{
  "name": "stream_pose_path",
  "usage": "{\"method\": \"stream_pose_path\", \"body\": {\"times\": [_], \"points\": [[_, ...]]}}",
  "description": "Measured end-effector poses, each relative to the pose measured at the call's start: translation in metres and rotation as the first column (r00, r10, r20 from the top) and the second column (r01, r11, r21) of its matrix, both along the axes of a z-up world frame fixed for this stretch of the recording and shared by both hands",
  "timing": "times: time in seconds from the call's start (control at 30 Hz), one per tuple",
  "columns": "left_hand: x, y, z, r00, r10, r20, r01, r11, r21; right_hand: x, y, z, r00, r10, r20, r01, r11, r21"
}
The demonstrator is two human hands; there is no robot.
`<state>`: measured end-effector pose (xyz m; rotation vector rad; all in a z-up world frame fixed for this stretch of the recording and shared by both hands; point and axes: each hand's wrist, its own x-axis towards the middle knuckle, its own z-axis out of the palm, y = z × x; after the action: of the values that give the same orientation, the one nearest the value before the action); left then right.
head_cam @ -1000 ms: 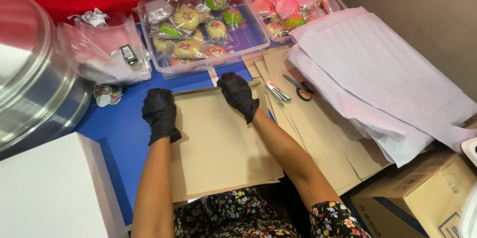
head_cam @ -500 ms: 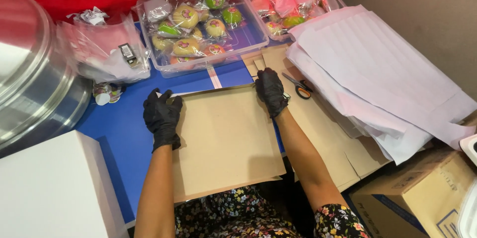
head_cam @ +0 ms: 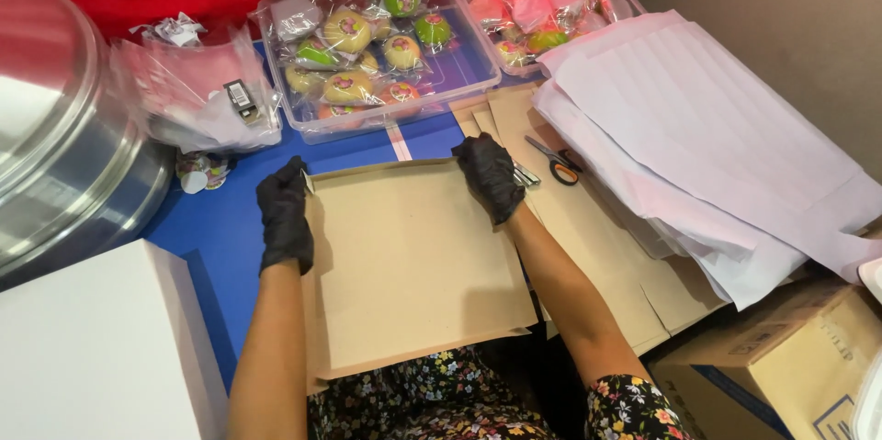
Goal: Assembling a cardboard pastry box by folding the flaps and securing them with a manual stapler.
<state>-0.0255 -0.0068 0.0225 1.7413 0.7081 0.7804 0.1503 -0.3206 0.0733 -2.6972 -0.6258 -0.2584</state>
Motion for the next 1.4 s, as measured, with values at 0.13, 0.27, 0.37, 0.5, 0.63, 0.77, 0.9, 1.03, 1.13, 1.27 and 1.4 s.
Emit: {"method": "stream_pose_path", "body": {"times": [0.13,0.27,0.37,0.5,0.63,0.77,0.9,1.03,1.13,1.27,1.4], "points": [[-0.043,-0.017,0.082,0.924,-0.049,0.378,0.215,0.885,-0.412,0.015,-0.003,-0.008,0.990,0.132,-0.054,-0.124,0.984,0.124],[-0.060,-0.014,0.104,0.927,-0.284,0.245,0.362,0.849,-0.386,0.009,-0.010,0.002,0.973,0.230,-0.008,-0.224,0.953,0.203],[-0.067,-0.025,0.126,0.941,-0.264,0.213,0.337,0.803,-0.492,0.021,-0.015,-0.015,0.965,0.255,-0.061,-0.239,0.952,0.193],[-0.058,-0.018,0.110,0.960,-0.262,0.096,0.274,0.822,-0.499,0.022,-0.015,-0.010,0.940,0.329,-0.095,-0.291,0.914,0.282],[-0.055,-0.025,0.119,0.981,-0.194,0.001,0.169,0.852,-0.495,0.015,-0.013,-0.001,0.938,0.305,-0.163,-0.234,0.908,0.348],[-0.056,-0.022,0.114,0.972,-0.231,0.053,0.232,0.881,-0.413,0.018,-0.009,-0.008,0.937,0.255,-0.239,-0.144,0.905,0.399],[-0.048,-0.020,0.091,0.946,-0.219,0.240,0.302,0.867,-0.398,0.010,-0.004,-0.008,0.975,0.192,-0.113,-0.197,0.980,-0.038],[-0.037,-0.018,0.068,0.959,-0.156,0.237,0.241,0.889,-0.389,0.005,0.022,-0.032,0.860,0.401,0.316,-0.360,0.915,-0.183],[-0.029,-0.009,0.045,0.981,-0.149,0.124,0.183,0.925,-0.333,-0.052,0.065,0.013,0.851,0.478,0.218,-0.459,0.879,-0.132],[-0.024,-0.009,0.048,0.993,-0.090,-0.076,0.060,0.942,-0.330,-0.113,0.135,0.032,0.825,0.550,0.131,-0.557,0.830,0.022],[-0.021,-0.006,0.052,0.981,-0.054,-0.189,-0.019,0.932,-0.362,-0.120,0.193,-0.026,0.834,0.542,0.105,-0.548,0.836,0.037]]}}
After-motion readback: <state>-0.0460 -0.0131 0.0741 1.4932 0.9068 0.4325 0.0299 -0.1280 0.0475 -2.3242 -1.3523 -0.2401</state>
